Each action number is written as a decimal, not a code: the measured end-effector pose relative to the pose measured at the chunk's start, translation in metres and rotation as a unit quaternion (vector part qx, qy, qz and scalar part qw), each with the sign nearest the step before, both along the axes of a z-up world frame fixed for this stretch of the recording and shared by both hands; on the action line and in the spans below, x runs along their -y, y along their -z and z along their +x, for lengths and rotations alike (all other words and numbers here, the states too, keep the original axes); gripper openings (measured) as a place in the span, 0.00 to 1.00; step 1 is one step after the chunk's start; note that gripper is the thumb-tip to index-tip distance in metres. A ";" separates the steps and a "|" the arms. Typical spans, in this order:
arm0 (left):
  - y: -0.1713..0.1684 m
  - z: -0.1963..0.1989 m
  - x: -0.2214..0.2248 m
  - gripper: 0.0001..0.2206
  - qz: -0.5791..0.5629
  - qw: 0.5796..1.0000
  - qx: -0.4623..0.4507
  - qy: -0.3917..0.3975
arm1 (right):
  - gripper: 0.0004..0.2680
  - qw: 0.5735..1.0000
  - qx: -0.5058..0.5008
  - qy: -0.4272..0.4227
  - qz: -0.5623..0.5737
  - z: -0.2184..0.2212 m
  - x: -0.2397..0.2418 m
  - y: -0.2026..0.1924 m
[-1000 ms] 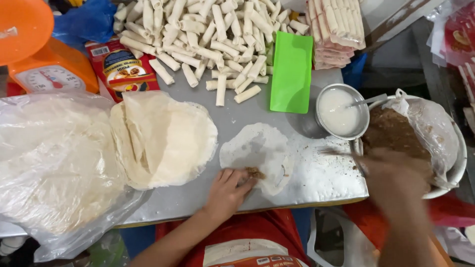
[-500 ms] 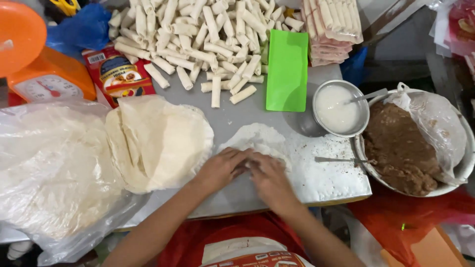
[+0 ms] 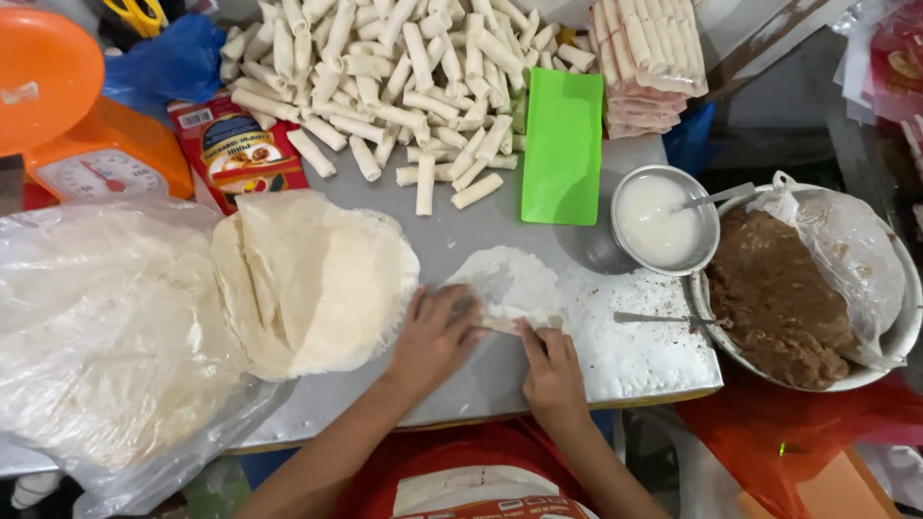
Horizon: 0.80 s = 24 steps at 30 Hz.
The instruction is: A person is rapidly wrapping lumpia by placing meat filling on a wrapper, rolling it tightly, and sealing it.
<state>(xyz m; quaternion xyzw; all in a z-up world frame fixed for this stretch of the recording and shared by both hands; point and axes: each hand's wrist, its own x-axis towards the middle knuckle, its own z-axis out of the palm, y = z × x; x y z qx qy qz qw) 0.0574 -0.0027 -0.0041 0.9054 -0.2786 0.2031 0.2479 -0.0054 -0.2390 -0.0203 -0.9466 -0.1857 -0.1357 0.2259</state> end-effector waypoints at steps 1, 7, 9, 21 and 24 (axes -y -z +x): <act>0.009 -0.003 -0.009 0.16 -0.001 1.000 -0.002 -0.001 | 0.29 1.000 -0.002 -0.001 -0.001 -0.001 0.005 0.008; 0.030 -0.030 -0.014 0.24 0.103 0.992 -0.001 -0.069 | 0.23 0.946 0.073 0.000 -0.315 0.007 -0.016 -0.006; 0.002 -0.029 -0.002 0.14 0.341 0.937 0.064 -0.047 | 0.10 0.918 0.129 -0.018 -0.376 0.019 -0.034 -0.032; -0.017 0.004 -0.026 0.07 0.176 0.978 0.105 -0.026 | 0.16 0.987 -0.021 -0.026 -0.158 0.020 -0.059 -0.074; 0.013 0.001 -0.038 0.08 0.200 0.976 0.040 -0.071 | 0.24 0.988 0.000 -0.018 -0.154 0.022 -0.064 -0.090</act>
